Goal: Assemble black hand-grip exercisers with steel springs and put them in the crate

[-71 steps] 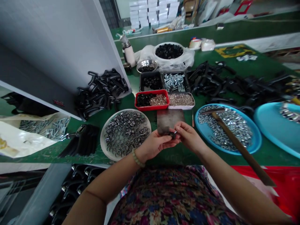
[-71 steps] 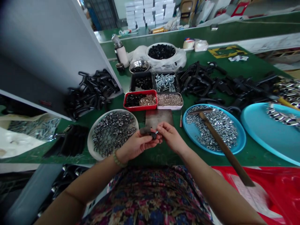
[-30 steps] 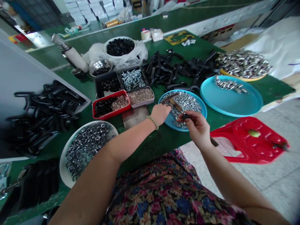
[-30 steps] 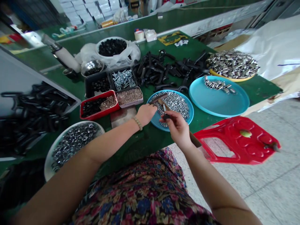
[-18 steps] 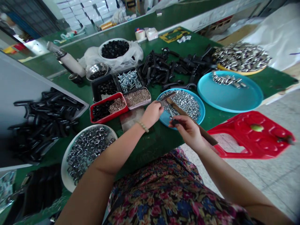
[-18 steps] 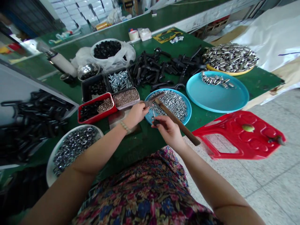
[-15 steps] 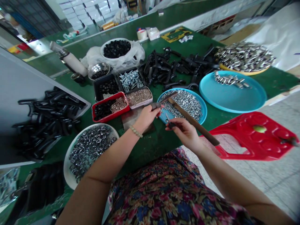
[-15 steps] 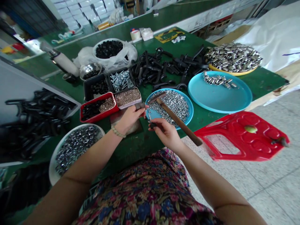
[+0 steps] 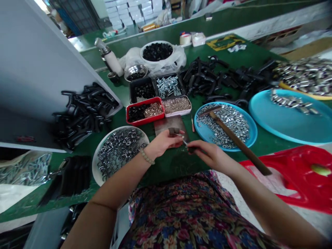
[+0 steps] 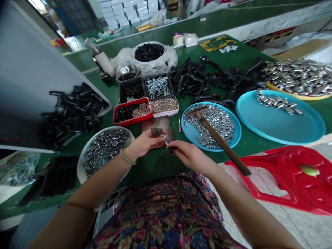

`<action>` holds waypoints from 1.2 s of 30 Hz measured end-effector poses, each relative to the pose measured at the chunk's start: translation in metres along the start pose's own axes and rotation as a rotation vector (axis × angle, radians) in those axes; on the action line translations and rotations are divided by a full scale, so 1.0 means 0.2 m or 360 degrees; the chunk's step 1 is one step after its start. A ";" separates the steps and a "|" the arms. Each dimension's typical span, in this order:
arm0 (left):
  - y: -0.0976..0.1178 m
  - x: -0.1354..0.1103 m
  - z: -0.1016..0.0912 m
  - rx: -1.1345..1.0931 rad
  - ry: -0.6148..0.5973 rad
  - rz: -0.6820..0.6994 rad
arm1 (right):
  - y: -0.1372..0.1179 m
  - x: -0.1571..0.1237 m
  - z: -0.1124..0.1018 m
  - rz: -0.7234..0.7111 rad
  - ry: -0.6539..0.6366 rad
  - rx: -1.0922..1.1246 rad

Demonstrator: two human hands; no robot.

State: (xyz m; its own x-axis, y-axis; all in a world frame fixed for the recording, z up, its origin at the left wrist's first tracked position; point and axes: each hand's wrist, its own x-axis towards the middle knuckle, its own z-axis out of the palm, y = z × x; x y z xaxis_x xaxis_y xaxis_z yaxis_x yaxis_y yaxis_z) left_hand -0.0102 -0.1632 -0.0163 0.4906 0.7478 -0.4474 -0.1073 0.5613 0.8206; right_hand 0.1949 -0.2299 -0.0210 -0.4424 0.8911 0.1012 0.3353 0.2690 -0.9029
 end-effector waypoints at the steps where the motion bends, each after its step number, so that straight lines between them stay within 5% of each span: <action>1: 0.02 -0.01 -0.03 0.0128 -0.0070 -0.0043 | -0.01 0.01 -0.01 -0.0049 -0.0104 -0.0101; 3: 0.06 -0.04 -0.08 0.0297 -0.0208 -0.0055 | -0.02 0.03 0.00 -0.0077 -0.0191 -0.0107; 6: 0.11 -0.10 -0.09 0.0418 -0.0282 0.0273 | -0.01 0.07 0.07 0.0055 0.0057 0.0521; 9: 0.13 -0.16 -0.06 0.0616 -0.0145 0.0756 | -0.01 0.12 0.15 0.0236 0.0287 0.1233; 12: 0.13 -0.20 -0.06 0.0708 0.0143 0.0969 | -0.02 0.15 0.19 0.0332 0.0291 0.1438; 14: 0.14 -0.22 -0.07 0.0750 0.0269 0.1010 | -0.01 0.16 0.19 0.0356 0.0247 0.1411; 19: 0.18 -0.26 -0.07 0.1004 -0.0029 0.1087 | 0.03 0.18 0.20 0.0317 0.0269 0.1343; 23: 0.18 -0.29 -0.06 0.1033 0.0046 0.0926 | 0.09 0.17 0.21 0.0319 0.0259 0.1198; 26: 0.22 -0.32 -0.14 0.0996 -0.0309 0.0709 | 0.15 0.15 0.21 0.0351 0.0213 0.1070; 27: 0.25 -0.33 -0.21 0.1007 -0.0263 0.0686 | 0.16 0.15 0.20 0.0354 0.0238 0.1049; 28: 0.28 -0.33 -0.31 0.1043 -0.0062 0.0676 | 0.17 0.15 0.20 0.0354 0.0272 0.1034; 31: 0.38 -0.31 -0.70 0.1307 0.1241 0.0543 | 0.15 0.16 0.19 0.0336 0.0320 0.0983; 33: 0.41 -0.27 -0.96 0.1483 0.1926 0.0347 | 0.11 0.17 0.20 0.0308 0.0290 0.0933; 36: 0.42 -0.23 -1.20 0.1357 0.2136 0.0254 | 0.06 0.18 0.21 0.0238 0.0232 0.0842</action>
State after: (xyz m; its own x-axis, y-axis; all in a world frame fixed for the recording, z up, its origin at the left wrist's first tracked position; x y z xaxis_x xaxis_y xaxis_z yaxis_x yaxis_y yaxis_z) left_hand -0.2492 -0.0651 -0.0113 -0.6086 0.7911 0.0618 0.6379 0.4414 0.6311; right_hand 0.1482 -0.2105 -0.0462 -0.2902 0.9567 -0.0212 -0.0933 -0.0503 -0.9944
